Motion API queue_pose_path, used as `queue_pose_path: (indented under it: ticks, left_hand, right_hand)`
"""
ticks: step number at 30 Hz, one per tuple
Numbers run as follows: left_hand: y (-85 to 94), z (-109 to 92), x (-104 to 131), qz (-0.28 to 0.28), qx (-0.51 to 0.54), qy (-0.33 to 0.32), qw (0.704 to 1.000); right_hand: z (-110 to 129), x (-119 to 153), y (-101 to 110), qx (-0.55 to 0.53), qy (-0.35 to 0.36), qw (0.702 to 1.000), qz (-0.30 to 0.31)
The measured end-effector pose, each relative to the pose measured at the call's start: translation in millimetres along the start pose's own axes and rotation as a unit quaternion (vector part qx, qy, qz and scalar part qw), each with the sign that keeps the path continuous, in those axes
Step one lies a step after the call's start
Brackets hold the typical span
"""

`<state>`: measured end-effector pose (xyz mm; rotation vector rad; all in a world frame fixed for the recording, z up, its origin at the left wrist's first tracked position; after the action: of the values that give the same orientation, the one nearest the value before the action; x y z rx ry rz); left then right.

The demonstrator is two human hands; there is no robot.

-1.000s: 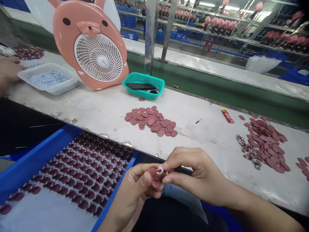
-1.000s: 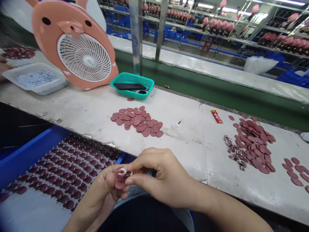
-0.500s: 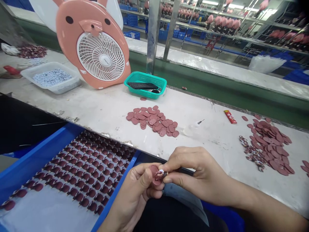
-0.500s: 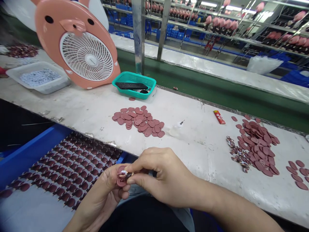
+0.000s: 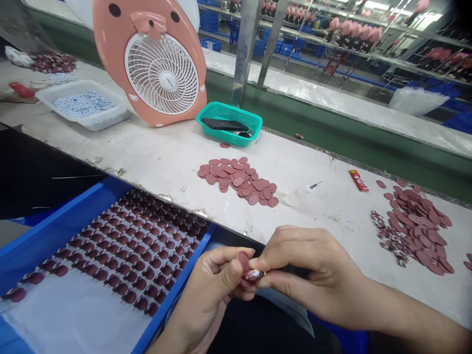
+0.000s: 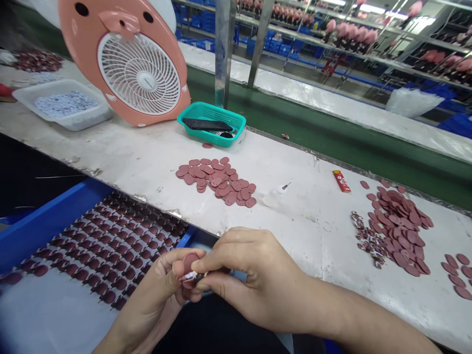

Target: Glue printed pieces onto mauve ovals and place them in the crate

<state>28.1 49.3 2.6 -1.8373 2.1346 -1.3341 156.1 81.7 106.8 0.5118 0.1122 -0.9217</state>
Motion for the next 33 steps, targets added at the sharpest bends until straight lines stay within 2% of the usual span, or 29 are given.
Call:
queue_pose_path:
  ticks: [8, 14, 19, 24, 33]
  left_hand:
    - [2.2, 3, -1, 0.02, -0.003, 0.009, 1.0]
    - [0.5, 2, -4, 0.055, 0.017, 0.008, 0.998]
    - [-0.7, -3, -4, 0.039, 0.035, 0.015, 0.999]
    - [-1.3, -4, -4, 0.025, 0.04, 0.026, 0.999]
    - [2.1, 1, -6, 0.008, 0.072, 0.036, 0.997]
  right_hand:
    - [-4, -3, -1, -0.014, -0.029, 0.999, 0.006]
    - [-3, -7, 3, 0.015, -0.066, 0.997, 0.041]
    - [-2, -8, 9, 0.019, -0.075, 0.996, 0.033]
    - [-6, -11, 3, -0.004, -0.05, 0.998, 0.036]
    - [-15, -10, -2, -0.029, -0.062, 0.998, 0.019]
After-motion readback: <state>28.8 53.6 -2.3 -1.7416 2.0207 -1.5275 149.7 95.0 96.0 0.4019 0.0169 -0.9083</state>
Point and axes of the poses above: each hand's wrist, its own x-axis away from the middle knuckle, its own y-axis out of the back of the hand, z = x × y, the point moved 6 cm from there along -x, towards the middle knuckle, and after that the axes turned 7 degrees about -x, right-handed, at the moved point
